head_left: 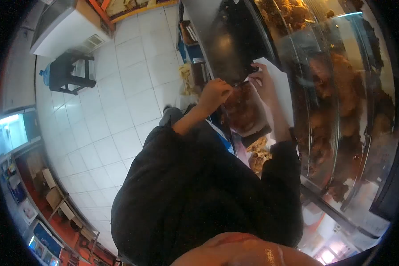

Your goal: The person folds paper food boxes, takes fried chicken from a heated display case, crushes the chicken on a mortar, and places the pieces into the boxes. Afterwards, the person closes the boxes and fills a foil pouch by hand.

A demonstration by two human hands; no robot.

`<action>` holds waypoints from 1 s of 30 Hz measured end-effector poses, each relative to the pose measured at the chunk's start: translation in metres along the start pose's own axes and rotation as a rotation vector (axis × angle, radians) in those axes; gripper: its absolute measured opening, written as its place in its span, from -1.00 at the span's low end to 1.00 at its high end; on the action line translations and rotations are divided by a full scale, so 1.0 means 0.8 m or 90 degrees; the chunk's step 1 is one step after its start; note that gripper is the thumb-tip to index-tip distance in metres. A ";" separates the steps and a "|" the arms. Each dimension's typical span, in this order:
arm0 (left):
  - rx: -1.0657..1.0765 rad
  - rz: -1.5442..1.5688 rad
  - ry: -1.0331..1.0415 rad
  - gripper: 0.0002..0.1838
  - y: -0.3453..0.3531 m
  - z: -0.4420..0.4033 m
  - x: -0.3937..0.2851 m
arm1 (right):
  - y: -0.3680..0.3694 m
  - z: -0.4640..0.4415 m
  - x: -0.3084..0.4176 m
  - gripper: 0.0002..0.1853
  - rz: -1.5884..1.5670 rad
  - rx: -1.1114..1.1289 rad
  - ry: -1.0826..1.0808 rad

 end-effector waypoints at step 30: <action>0.622 0.283 0.029 -0.60 0.087 -0.099 -0.004 | 0.032 0.112 0.019 -0.82 -0.055 -0.425 0.327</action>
Point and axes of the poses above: each hand's wrist, its own z-axis away from the middle knuckle, its own y-axis out of the palm, x = y × z, the point moved 9 cm from there along -z, towards the middle knuckle, and after that the axes turned 15 degrees about -y, right-handed, at the moved point
